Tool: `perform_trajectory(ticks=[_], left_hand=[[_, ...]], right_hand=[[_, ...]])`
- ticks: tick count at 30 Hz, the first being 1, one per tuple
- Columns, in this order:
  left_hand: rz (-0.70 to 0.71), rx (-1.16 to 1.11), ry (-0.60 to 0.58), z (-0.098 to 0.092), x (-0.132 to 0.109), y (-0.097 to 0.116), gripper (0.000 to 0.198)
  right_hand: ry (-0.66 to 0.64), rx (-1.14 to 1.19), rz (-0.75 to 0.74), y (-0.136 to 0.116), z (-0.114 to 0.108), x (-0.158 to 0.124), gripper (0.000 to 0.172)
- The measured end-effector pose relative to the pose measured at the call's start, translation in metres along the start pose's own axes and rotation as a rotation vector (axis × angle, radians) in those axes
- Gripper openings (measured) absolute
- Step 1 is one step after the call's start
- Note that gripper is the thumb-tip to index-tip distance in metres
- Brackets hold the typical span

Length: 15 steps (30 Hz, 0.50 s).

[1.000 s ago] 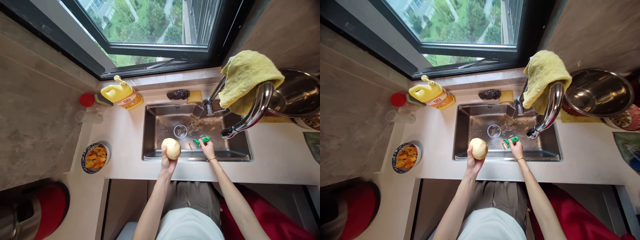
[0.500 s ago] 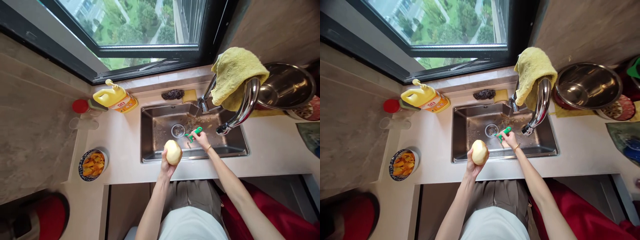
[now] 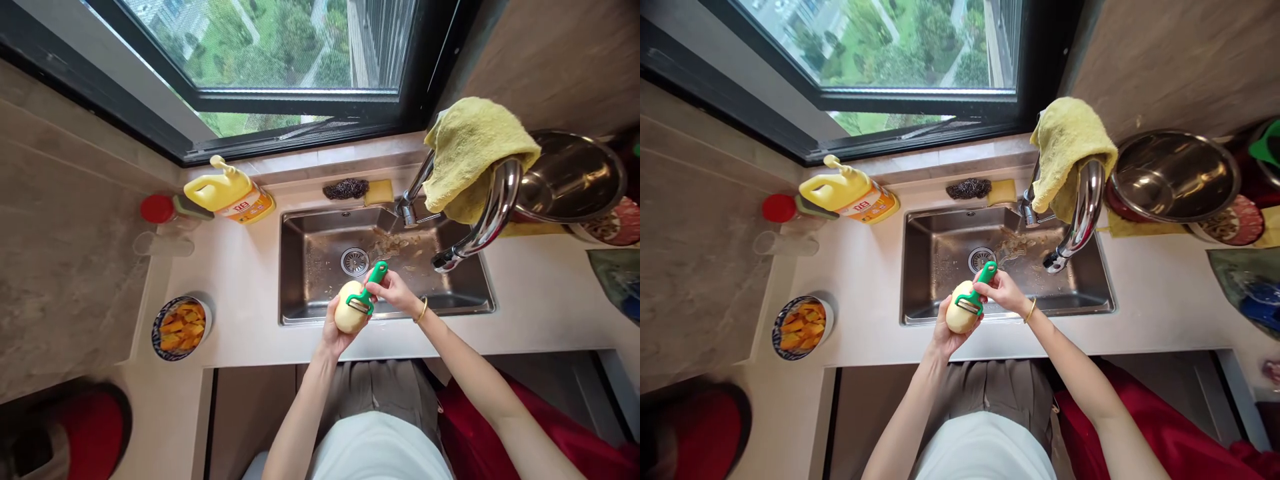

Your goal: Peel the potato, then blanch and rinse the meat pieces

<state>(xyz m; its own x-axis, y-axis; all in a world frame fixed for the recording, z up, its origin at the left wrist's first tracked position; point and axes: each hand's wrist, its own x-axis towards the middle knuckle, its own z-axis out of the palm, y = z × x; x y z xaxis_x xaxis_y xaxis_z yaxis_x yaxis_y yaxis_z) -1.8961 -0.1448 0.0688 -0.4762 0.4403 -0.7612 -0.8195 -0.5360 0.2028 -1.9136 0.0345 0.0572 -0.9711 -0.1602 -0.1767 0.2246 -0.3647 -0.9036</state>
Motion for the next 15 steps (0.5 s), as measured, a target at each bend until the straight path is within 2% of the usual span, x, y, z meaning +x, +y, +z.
perform_trajectory(ticks=[2,4,6,7,10,13,15], left_hand=[[-0.038,0.004,0.018,-0.007,-0.006,0.002,0.052],[-0.048,0.003,0.007,-0.012,-0.011,0.005,0.055],[-0.026,0.007,-0.036,-0.014,-0.013,0.007,0.059],[-0.01,0.012,-0.059,-0.014,-0.013,0.008,0.06],[0.043,0.026,-0.075,-0.013,-0.004,0.007,0.06],[0.107,0.05,-0.044,-0.014,0.006,0.004,0.06],[0.127,0.072,-0.073,-0.012,0.01,0.001,0.062]], right_hand=[[0.116,-0.055,0.015,0.016,-0.025,0.012,0.037],[0.327,-0.121,0.052,0.032,-0.05,0.022,0.044],[0.488,-0.16,0.076,0.042,-0.063,0.025,0.048],[0.525,-0.156,0.066,0.043,-0.064,0.023,0.048],[0.483,-0.061,-0.015,0.033,-0.04,0.009,0.042],[0.319,0.072,-0.033,0.014,-0.003,-0.012,0.033],[0.215,0.118,-0.025,0.005,0.015,-0.023,0.03]])
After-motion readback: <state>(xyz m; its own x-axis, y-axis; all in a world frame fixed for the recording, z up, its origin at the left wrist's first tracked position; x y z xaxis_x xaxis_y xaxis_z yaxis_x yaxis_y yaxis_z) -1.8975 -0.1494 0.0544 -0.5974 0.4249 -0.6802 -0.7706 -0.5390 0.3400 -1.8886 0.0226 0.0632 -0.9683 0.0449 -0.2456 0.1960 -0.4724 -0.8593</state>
